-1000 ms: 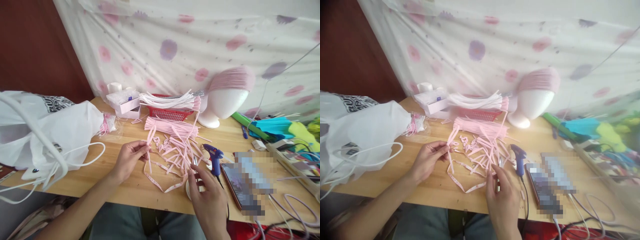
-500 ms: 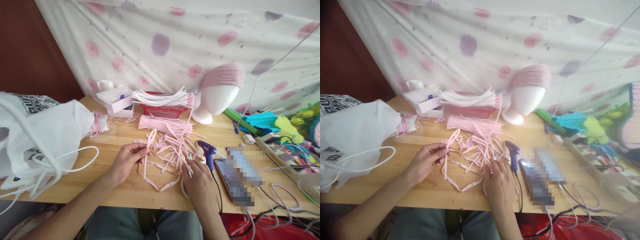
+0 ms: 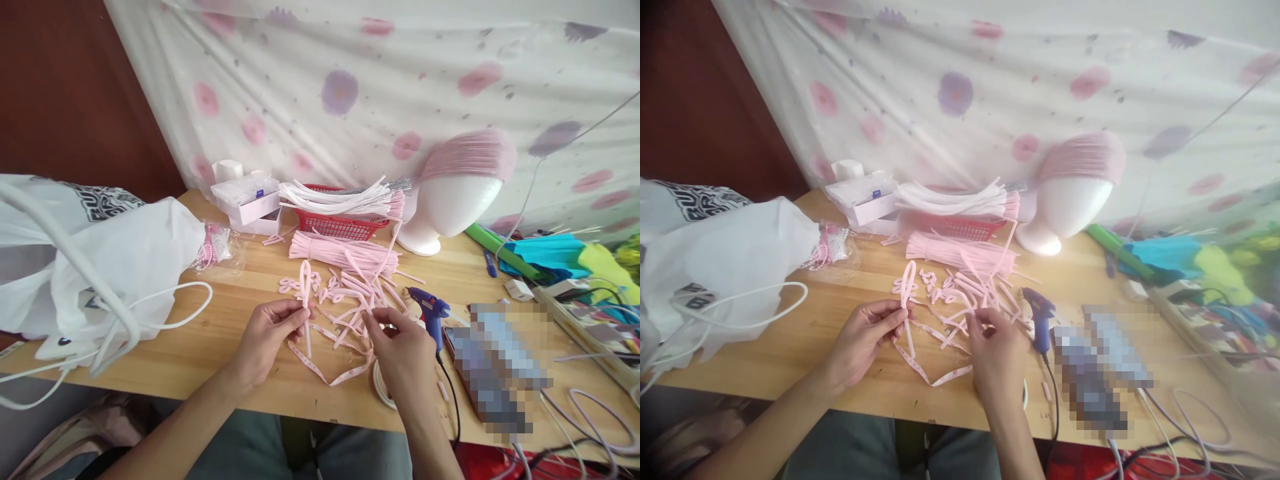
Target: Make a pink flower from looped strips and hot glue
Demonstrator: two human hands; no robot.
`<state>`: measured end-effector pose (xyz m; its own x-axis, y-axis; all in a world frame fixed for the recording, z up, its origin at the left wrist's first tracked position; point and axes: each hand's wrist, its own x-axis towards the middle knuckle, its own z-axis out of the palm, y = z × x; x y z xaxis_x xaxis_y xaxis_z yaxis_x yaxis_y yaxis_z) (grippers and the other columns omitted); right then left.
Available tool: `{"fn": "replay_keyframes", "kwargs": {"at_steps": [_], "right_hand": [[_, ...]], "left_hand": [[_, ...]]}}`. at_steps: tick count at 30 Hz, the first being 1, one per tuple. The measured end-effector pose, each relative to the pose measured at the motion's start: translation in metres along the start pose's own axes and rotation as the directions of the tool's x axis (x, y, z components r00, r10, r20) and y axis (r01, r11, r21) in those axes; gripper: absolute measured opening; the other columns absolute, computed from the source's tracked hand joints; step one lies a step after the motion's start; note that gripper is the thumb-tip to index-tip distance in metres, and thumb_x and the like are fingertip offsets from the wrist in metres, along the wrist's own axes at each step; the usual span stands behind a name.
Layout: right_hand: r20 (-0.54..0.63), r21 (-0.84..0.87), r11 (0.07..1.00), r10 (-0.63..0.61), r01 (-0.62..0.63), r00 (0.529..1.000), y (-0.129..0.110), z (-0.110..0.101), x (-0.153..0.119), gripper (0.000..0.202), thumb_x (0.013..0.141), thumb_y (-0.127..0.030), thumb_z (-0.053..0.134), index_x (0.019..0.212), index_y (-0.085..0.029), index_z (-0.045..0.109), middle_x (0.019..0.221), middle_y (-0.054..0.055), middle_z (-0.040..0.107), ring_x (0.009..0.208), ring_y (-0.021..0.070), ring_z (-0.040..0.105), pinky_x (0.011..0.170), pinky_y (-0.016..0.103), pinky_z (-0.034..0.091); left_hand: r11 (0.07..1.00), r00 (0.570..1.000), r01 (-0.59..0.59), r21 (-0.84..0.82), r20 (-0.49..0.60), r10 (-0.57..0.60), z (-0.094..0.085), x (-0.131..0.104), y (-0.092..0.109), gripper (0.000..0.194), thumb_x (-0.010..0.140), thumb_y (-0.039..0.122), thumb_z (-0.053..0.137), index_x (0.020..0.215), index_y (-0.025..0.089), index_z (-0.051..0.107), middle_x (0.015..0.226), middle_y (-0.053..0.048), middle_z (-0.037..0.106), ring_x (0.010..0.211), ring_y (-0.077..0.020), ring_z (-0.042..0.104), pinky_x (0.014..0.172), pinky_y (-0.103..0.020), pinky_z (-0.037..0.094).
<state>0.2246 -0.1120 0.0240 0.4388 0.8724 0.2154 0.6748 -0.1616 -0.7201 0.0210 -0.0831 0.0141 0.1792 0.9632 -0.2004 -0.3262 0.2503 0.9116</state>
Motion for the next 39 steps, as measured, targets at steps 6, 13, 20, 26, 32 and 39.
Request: {"fn": "replay_keyframes", "kwargs": {"at_steps": [6, 13, 20, 26, 32, 39], "right_hand": [[0.254, 0.485, 0.843, 0.121, -0.235, 0.96, -0.024, 0.019, -0.054, 0.041, 0.081, -0.055, 0.069, 0.074, -0.016, 0.076, 0.053, 0.005, 0.069, 0.046, 0.0181, 0.063, 0.045, 0.025, 0.05], [0.269, 0.646, 0.666, 0.259, -0.373, 0.928, -0.035, 0.03, -0.056, 0.043, 0.074, -0.057, 0.078, 0.074, -0.014, 0.073, 0.063, 0.006, 0.071, 0.045, 0.0157, 0.063, 0.044, 0.024, 0.051], [0.079, 0.462, 0.886, -0.074, 0.029, 0.994, -0.025, 0.037, -0.057, 0.035, 0.095, -0.046, 0.056, 0.101, -0.017, 0.075, 0.071, 0.004, 0.07, 0.058, 0.0162, 0.066, 0.055, 0.026, 0.052], [0.124, 0.246, 0.938, -0.281, 0.245, 0.952, -0.024, 0.034, -0.048, 0.033, 0.098, -0.029, 0.055, 0.07, -0.019, 0.068, 0.055, -0.002, 0.061, 0.048, 0.0108, 0.057, 0.05, 0.021, 0.041], [0.106, 0.164, 0.87, -0.485, 0.465, 0.868, -0.029, 0.03, -0.048, 0.027, 0.1, -0.019, 0.046, 0.084, -0.018, 0.067, 0.073, 0.003, 0.069, 0.062, 0.0139, 0.065, 0.056, 0.022, 0.044], [0.132, 0.277, 0.851, -0.494, 0.447, 0.859, -0.035, 0.03, -0.049, 0.024, 0.099, -0.017, 0.047, 0.089, -0.018, 0.069, 0.075, 0.003, 0.073, 0.062, 0.0143, 0.07, 0.057, 0.02, 0.052]], "left_hand": [[1.0, 1.0, -0.015, -0.025, -0.017, 0.015, 0.005, -0.005, -0.006, 0.027, 0.069, 0.039, 0.086, 0.074, 0.014, 0.077, 0.058, 0.001, 0.059, 0.054, -0.0066, 0.049, 0.051, -0.016, 0.042], [1.0, 1.0, -0.027, -0.007, -0.006, 0.027, 0.004, -0.014, -0.008, 0.025, 0.077, 0.038, 0.081, 0.077, 0.013, 0.076, 0.06, 0.0, 0.062, 0.055, -0.0085, 0.056, 0.053, -0.017, 0.048], [0.997, 0.998, -0.059, 0.046, 0.011, 0.059, 0.001, -0.018, -0.012, 0.029, 0.082, 0.042, 0.077, 0.087, 0.013, 0.078, 0.071, -0.003, 0.07, 0.059, -0.0102, 0.062, 0.055, -0.019, 0.054], [0.972, 0.985, -0.171, 0.164, 0.025, 0.169, 0.0, -0.021, -0.012, 0.026, 0.084, 0.039, 0.075, 0.087, 0.013, 0.078, 0.067, -0.002, 0.068, 0.06, -0.0108, 0.064, 0.061, -0.02, 0.057], [0.95, 0.969, -0.247, 0.192, 0.068, 0.238, 0.002, -0.021, -0.008, 0.02, 0.087, 0.033, 0.073, 0.085, 0.014, 0.077, 0.078, -0.003, 0.069, 0.065, -0.0122, 0.066, 0.064, -0.022, 0.059], [0.914, 0.954, -0.299, 0.273, 0.102, 0.282, 0.002, -0.02, -0.002, 0.016, 0.089, 0.028, 0.07, 0.086, 0.015, 0.078, 0.082, -0.004, 0.071, 0.071, -0.0147, 0.068, 0.066, -0.022, 0.059]]}}
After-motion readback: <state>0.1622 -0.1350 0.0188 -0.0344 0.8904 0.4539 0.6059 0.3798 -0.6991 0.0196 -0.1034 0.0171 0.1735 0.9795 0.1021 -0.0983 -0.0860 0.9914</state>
